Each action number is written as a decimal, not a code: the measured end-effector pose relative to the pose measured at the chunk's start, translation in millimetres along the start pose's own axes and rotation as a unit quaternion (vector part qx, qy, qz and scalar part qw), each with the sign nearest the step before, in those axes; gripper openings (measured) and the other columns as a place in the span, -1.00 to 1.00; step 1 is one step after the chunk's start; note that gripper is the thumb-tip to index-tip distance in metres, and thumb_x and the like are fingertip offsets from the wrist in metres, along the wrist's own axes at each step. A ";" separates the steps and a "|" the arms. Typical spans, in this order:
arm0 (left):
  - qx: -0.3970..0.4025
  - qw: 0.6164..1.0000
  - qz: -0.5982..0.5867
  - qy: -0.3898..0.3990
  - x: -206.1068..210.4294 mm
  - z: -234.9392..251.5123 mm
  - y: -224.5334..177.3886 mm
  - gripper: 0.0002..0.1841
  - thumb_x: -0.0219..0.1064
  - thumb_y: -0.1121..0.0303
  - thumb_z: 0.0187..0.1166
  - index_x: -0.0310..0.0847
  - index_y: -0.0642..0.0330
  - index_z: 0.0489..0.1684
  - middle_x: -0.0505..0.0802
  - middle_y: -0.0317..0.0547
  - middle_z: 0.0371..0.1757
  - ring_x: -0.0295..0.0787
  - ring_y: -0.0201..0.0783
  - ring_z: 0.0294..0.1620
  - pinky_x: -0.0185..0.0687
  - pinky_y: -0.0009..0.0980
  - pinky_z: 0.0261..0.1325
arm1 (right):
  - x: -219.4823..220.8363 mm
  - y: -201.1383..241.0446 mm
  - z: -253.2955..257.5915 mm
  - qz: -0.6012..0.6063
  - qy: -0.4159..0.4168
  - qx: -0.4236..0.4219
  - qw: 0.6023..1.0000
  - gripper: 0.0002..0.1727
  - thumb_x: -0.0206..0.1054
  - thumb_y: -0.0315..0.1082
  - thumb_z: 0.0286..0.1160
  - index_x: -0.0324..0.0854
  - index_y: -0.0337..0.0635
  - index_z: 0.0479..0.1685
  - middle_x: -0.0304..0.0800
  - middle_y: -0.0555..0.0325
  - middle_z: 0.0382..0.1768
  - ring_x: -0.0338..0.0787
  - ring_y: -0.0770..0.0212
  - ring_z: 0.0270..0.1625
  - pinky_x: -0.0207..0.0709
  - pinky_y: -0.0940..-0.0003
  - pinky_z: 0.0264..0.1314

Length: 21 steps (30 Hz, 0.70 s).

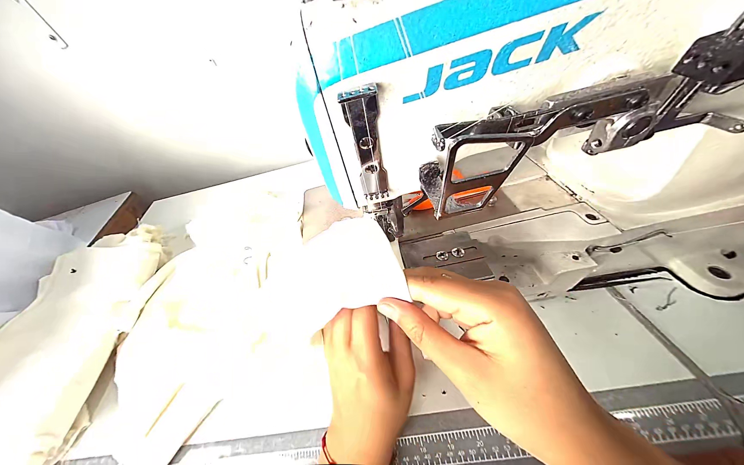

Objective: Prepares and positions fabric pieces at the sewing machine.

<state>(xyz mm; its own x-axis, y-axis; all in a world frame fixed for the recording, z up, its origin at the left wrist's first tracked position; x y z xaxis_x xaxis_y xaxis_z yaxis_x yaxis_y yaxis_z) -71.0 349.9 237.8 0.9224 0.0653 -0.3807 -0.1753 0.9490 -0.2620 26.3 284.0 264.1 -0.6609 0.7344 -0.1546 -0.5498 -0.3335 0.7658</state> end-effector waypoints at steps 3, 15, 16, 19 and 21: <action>-0.001 1.000 -0.005 0.008 1.5 18.5 0.8 -0.72 0.32 0.34 0.38 0.62 0.20 -0.76 0.65 -0.21 -0.75 0.59 -0.49 -0.64 0.39 -0.64 -0.51 | -0.9 -0.9 1.9 0.000 -0.004 0.000 1.000 -0.80 0.35 -0.26 0.59 0.86 -0.13 -0.22 0.84 0.40 -0.33 0.63 0.71 -0.44 0.50 0.84 -0.43; 0.126 0.991 -0.012 0.039 -7.5 -5.0 20.2 -0.71 0.31 0.28 0.60 0.68 0.06 -0.62 0.73 -0.29 -0.64 0.70 -0.51 -0.45 0.49 -0.69 -0.30 | 5.5 -6.7 -14.2 0.022 0.064 -0.023 0.997 -0.71 0.24 -0.29 0.71 0.81 -0.33 -0.10 0.87 0.12 -0.20 0.70 0.62 -0.33 0.57 0.77 -0.28; 0.151 0.987 -0.024 0.046 -14.3 -9.8 23.0 -0.73 0.29 0.28 0.65 0.69 0.08 -0.53 0.73 -0.28 -0.58 0.68 -0.50 -0.42 0.48 -0.69 -0.26 | 7.1 -9.0 -17.1 0.021 0.070 -0.029 0.997 -0.71 0.23 -0.30 0.72 0.80 -0.34 -0.09 0.87 0.08 -0.18 0.72 0.59 -0.28 0.60 0.76 -0.21; 0.242 0.959 -0.076 0.129 -38.1 -4.3 1.6 -0.80 0.21 0.20 0.79 0.71 0.04 -0.14 0.90 -0.28 -0.14 0.79 -0.44 -0.22 0.65 -0.60 -0.06 | 4.0 -10.4 -17.1 -0.043 0.072 -0.057 0.995 -0.72 0.24 -0.28 0.72 0.80 -0.25 -0.18 0.88 0.11 -0.21 0.78 0.54 -0.17 0.60 0.76 -0.09; 0.271 0.938 -0.095 0.193 -40.4 24.7 -15.2 -0.78 0.11 0.26 0.81 0.72 0.04 -0.01 0.93 -0.20 0.02 0.71 -0.35 -0.40 0.50 -0.49 -0.37 | 5.4 -8.2 -14.0 -0.108 0.086 -0.077 0.988 -0.78 0.27 -0.28 0.60 0.79 -0.15 -0.27 0.84 0.17 -0.34 0.76 0.50 -0.25 0.57 0.73 -0.18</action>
<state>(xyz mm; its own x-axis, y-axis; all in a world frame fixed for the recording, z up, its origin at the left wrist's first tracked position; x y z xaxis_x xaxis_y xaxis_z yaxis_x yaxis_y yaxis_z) -97.1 340.4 279.0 0.7082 -0.1393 -0.6921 0.2771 0.9565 0.0911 20.1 282.4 248.3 -0.5897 0.6917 -0.4169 -0.7493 -0.2759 0.6021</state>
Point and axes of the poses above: each hand's wrist, its own z-axis towards the middle knuckle, its own x-axis out of the palm, y = z × x, the point moved 9 cm from there along z, towards the middle knuckle
